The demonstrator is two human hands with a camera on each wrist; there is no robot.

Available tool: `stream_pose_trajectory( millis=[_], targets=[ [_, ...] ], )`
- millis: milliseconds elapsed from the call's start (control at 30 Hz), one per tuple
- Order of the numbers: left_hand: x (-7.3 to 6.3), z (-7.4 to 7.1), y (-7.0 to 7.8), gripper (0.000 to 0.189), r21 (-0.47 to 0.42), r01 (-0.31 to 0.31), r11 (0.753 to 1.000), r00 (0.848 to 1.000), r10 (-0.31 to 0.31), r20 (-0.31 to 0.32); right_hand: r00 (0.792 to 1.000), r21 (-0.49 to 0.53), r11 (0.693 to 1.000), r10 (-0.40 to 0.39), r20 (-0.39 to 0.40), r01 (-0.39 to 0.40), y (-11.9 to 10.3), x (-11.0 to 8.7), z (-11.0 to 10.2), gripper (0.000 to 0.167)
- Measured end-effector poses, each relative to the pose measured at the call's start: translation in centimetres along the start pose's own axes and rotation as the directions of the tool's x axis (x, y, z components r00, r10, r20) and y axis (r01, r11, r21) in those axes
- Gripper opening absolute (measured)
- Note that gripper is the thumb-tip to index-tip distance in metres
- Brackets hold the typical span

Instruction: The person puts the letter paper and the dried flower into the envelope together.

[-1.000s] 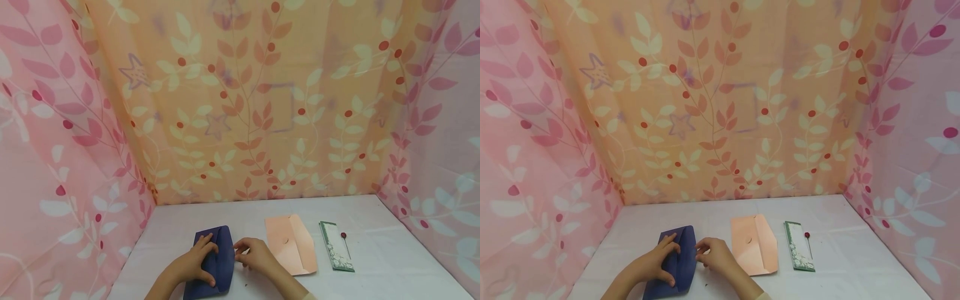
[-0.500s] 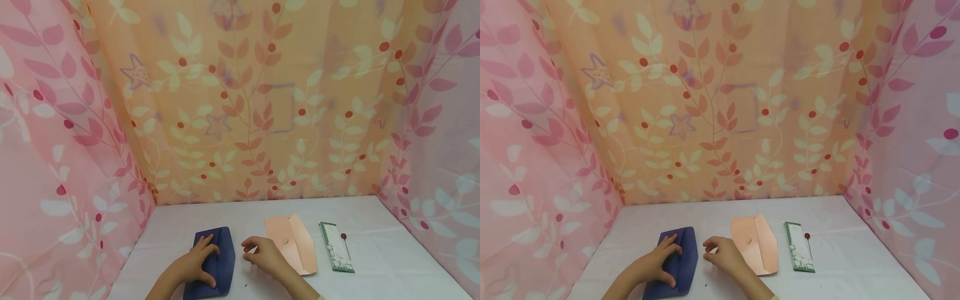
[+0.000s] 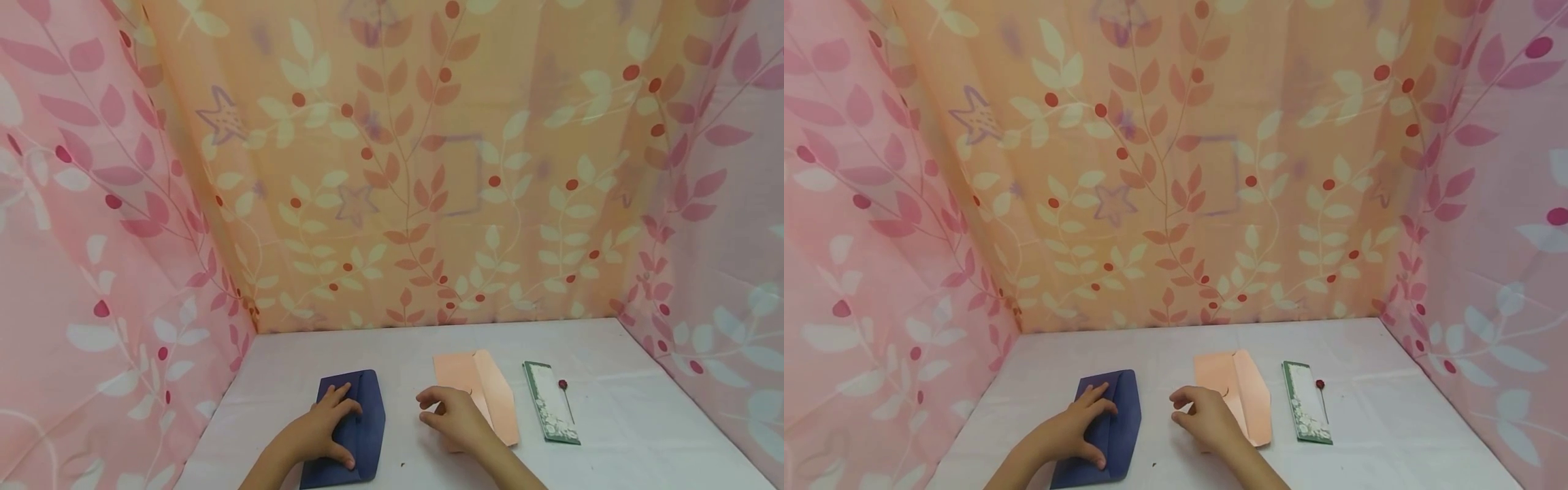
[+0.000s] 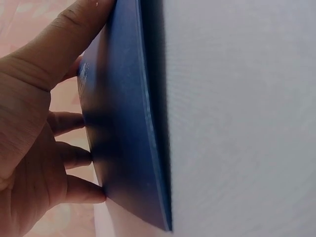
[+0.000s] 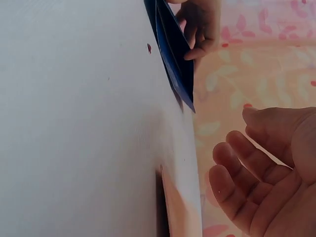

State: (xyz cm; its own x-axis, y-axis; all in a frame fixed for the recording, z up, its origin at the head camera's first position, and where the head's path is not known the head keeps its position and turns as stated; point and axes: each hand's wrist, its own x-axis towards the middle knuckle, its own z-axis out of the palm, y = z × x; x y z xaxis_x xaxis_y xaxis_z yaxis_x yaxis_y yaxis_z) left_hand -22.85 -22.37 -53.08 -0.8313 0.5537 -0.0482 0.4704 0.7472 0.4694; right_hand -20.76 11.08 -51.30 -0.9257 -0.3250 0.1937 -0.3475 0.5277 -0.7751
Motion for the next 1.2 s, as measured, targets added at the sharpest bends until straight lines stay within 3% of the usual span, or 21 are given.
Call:
stream_pose_trajectory(
  millis=[267, 600, 867, 1033, 1200],
  targets=[
    [-0.1, -0.1, 0.2, 0.082, 0.007, 0.02, 1.0, 1.0, -0.02, 0.001, 0.999, -0.059, 0.998, -0.041, -0.034, 0.039, 0.6, -0.6, -1.8, 0.022],
    [0.3, -0.1, 0.1, 0.079, 0.029, 0.022, 0.999, 1.0, -0.022, -0.002, 0.996, -0.144, 0.989, -0.036, -0.08, 0.024, 1.2, -1.6, -4.0, 0.022],
    [0.5, -0.5, 0.7, 0.075, 0.11, -0.045, 0.993, 0.996, 0.053, -0.072, 0.991, -0.182, 0.983, -0.053, -0.126, 0.03, 1.9, -2.4, -5.4, 0.022],
    [0.9, -0.4, 1.8, 0.07, 0.169, -0.091, 0.981, 0.988, 0.11, -0.106, 0.987, -0.212, 0.977, -0.038, -0.156, 0.004, 2.3, -3.0, -6.5, 0.025],
    [1.9, -0.6, 3.4, 0.067, 0.209, -0.126, 0.97, 0.984, 0.149, -0.097, 0.982, -0.219, 0.975, -0.003, -0.187, -0.038, 3.0, -3.5, -7.6, 0.026]
  ],
)
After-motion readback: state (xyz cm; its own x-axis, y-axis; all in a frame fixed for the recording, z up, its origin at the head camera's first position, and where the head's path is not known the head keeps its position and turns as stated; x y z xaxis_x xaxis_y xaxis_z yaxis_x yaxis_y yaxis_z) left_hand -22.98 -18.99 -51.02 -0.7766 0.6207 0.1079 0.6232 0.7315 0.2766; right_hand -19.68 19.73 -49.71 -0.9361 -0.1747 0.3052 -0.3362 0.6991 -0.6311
